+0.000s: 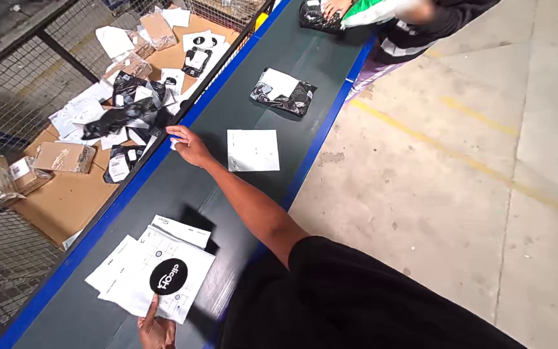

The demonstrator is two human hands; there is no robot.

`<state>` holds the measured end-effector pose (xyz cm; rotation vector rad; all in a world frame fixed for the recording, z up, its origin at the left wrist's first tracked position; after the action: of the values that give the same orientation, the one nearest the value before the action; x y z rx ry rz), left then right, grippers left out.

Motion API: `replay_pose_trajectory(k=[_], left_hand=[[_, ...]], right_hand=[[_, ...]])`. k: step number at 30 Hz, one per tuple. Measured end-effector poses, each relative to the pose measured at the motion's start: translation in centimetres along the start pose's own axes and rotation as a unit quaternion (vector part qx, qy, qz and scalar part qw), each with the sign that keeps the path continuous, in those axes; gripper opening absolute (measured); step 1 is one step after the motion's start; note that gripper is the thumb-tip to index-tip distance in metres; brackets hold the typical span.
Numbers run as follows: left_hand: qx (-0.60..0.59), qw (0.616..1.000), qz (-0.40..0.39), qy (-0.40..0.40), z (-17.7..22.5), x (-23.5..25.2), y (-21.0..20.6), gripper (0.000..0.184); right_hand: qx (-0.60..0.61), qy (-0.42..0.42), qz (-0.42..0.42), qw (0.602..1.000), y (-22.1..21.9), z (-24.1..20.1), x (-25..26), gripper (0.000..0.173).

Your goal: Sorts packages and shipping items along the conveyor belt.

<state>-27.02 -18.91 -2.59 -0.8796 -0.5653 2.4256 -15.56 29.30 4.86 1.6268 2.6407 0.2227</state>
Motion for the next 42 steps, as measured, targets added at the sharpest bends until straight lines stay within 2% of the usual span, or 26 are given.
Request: replay_pose_trajectory(k=[2, 5, 9, 12, 13, 15, 16, 17, 19, 21, 23, 24, 26, 27, 28, 30, 32, 33, 34, 36, 37, 38, 40, 42], left_hand=[[-0.02, 1.0, 0.003, 0.008, 0.0, 0.2, 0.2, 0.025], [-0.042, 0.999, 0.007, 0.022, 0.0, 0.5, 0.5, 0.024], [-0.059, 0.998, -0.004, 0.026, -0.2, 1.3, 0.4, 0.028], [-0.056, 0.998, -0.01, 0.02, -0.4, 1.5, 0.8, 0.031], [-0.052, 0.998, -0.005, 0.017, -0.5, 1.3, 0.9, 0.031], [-0.057, 0.998, 0.001, 0.013, -0.5, 0.5, 1.9, 0.032], [-0.067, 0.998, 0.002, 0.014, -0.5, 0.3, 2.5, 0.032], [-0.08, 0.997, 0.005, 0.014, -0.6, 0.1, 3.0, 0.032], [-0.098, 0.995, 0.01, 0.017, -0.6, -0.6, 4.4, 0.031], [-0.113, 0.993, 0.011, 0.016, -0.7, -1.4, 5.4, 0.031], [-0.129, 0.992, 0.013, 0.013, -0.7, -2.5, 6.6, 0.032], [-0.135, 0.991, 0.014, 0.01, -0.7, -3.0, 7.3, 0.032], [-0.148, 0.989, 0.01, 0.005, -0.5, -3.9, 8.4, 0.033], [-0.15, 0.989, 0.008, 0.002, -0.4, -4.3, 8.8, 0.032], [-0.153, 0.988, 0.006, 0.0, -0.3, -4.6, 9.0, 0.031], [-0.149, 0.989, 0.017, -0.01, 0.1, -5.2, 9.4, 0.029], [-0.145, 0.989, 0.034, -0.023, 0.5, -5.5, 9.8, 0.028], [-0.147, 0.988, 0.042, -0.027, 0.7, -5.7, 10.1, 0.028], [-0.15, 0.987, 0.048, -0.031, 0.8, -6.1, 10.5, 0.028], [-0.166, 0.984, 0.052, -0.036, 0.8, -6.5, 11.2, 0.031], [-0.172, 0.983, 0.056, -0.036, 0.6, -6.8, 11.6, 0.032], [-0.168, 0.983, 0.06, -0.034, 0.5, -7.2, 11.9, 0.03], [-0.15, 0.987, 0.047, -0.03, 0.5, -7.0, 12.2, 0.025], [-0.137, 0.99, -0.016, -0.037, 0.6, -6.9, 12.6, 0.025]], right_hand=[[0.026, 0.067, 0.028, 0.997, 1.8, -2.1, -3.4, 0.02], [0.025, 0.054, 0.042, 0.997, 5.3, 0.7, -11.4, 0.029], [-0.111, 0.024, 0.037, 0.993, 9.4, 5.3, -22.5, 0.04], [-0.292, -0.059, 0.041, 0.954, 11.0, 5.2, -26.1, 0.049], [-0.359, -0.098, 0.031, 0.928, 11.4, 5.3, -26.0, 0.055], [-0.452, -0.139, 0.004, 0.881, 11.0, 6.6, -24.5, 0.092], [-0.488, -0.142, -0.011, 0.861, 10.3, 7.8, -23.3, 0.112], [-0.52, -0.135, -0.034, 0.843, 9.3, 9.0, -22.2, 0.126], [-0.552, -0.123, -0.083, 0.82, 6.6, 10.7, -21.2, 0.133], [-0.568, -0.12, -0.13, 0.804, 3.9, 10.2, -21.2, 0.13], [-0.565, -0.132, -0.234, 0.78, 0.8, 8.9, -22.0, 0.12], [-0.537, -0.117, -0.299, 0.78, -0.8, 8.3, -21.9, 0.102], [-0.425, -0.045, -0.405, 0.808, -4.3, 6.8, -19.5, 0.066], [-0.371, -0.01, -0.407, 0.835, -5.5, 5.9, -17.2, 0.057], [-0.322, -0.009, -0.362, 0.875, -5.9, 5.0, -14.4, 0.055], [-0.222, -0.096, -0.219, 0.945, -4.3, 3.5, -8.9, 0.066], [-0.221, -0.152, -0.095, 0.959, -0.5, 1.5, -5.5, 0.081], [-0.283, -0.15, -0.059, 0.946, 2.0, 1.1, -5.2, 0.088], [-0.378, -0.152, -0.046, 0.912, 4.5, 1.4, -5.9, 0.098], [-0.54, -0.18, -0.078, 0.819, 8.1, 4.3, -9.1, 0.112], [-0.572, -0.204, -0.119, 0.786, 8.7, 6.2, -11.5, 0.109], [-0.577, -0.226, -0.16, 0.769, 8.6, 7.9, -14.5, 0.102], [-0.492, -0.241, -0.224, 0.806, 6.6, 8.8, -19.6, 0.083], [-0.381, -0.237, -0.282, 0.848, 2.8, 7.3, -22.6, 0.071]])
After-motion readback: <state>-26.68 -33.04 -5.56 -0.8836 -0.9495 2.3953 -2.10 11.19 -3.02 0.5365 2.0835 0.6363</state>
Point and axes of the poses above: each hand's wrist, its own x-axis towards the middle knuckle, its own y-axis out of the back of the hand, z = x × y, the point moved 5 cm from there along x, towards the middle knuckle, and after that the axes turned 12 degrees about -x, right-handed, at the moved point
